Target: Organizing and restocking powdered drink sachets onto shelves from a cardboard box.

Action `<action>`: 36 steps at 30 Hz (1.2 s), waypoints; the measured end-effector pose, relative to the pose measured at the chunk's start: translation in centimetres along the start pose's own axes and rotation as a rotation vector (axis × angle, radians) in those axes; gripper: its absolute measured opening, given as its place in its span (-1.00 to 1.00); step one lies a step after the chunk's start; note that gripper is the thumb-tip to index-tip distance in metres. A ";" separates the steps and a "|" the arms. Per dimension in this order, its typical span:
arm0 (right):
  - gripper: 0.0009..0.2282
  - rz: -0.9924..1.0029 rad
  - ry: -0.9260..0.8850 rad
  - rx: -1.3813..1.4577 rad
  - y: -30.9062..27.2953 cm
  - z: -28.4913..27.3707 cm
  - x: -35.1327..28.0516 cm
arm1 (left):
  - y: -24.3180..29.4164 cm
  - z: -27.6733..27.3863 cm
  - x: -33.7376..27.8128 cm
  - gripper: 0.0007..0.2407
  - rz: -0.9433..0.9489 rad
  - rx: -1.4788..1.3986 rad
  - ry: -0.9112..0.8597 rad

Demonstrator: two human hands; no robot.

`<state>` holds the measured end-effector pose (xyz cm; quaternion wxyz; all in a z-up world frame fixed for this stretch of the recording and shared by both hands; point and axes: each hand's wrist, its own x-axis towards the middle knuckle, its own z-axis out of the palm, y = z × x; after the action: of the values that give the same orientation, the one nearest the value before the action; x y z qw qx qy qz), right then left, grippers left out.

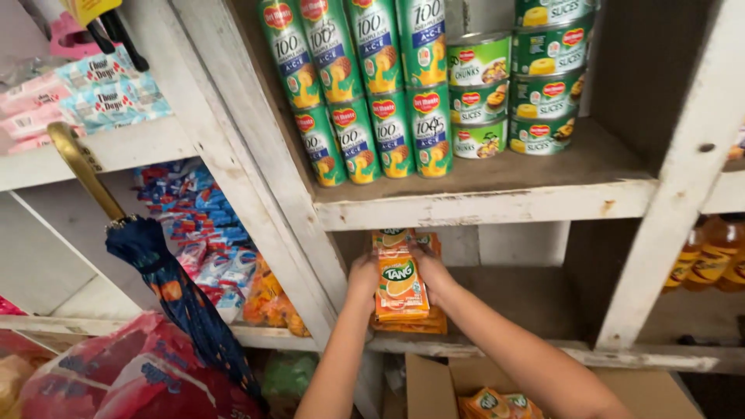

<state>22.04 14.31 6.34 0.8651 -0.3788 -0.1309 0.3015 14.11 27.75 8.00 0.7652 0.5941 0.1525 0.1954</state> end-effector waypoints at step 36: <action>-0.54 -0.106 0.299 -0.379 6.2 -1.8 9.8 | -1.5 2.4 -10.0 -0.47 0.961 1.575 0.142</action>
<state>27.92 22.65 0.53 0.8029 -0.5675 -0.0753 0.1662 6.67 20.61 7.17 -0.0338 0.9290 0.0250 0.3676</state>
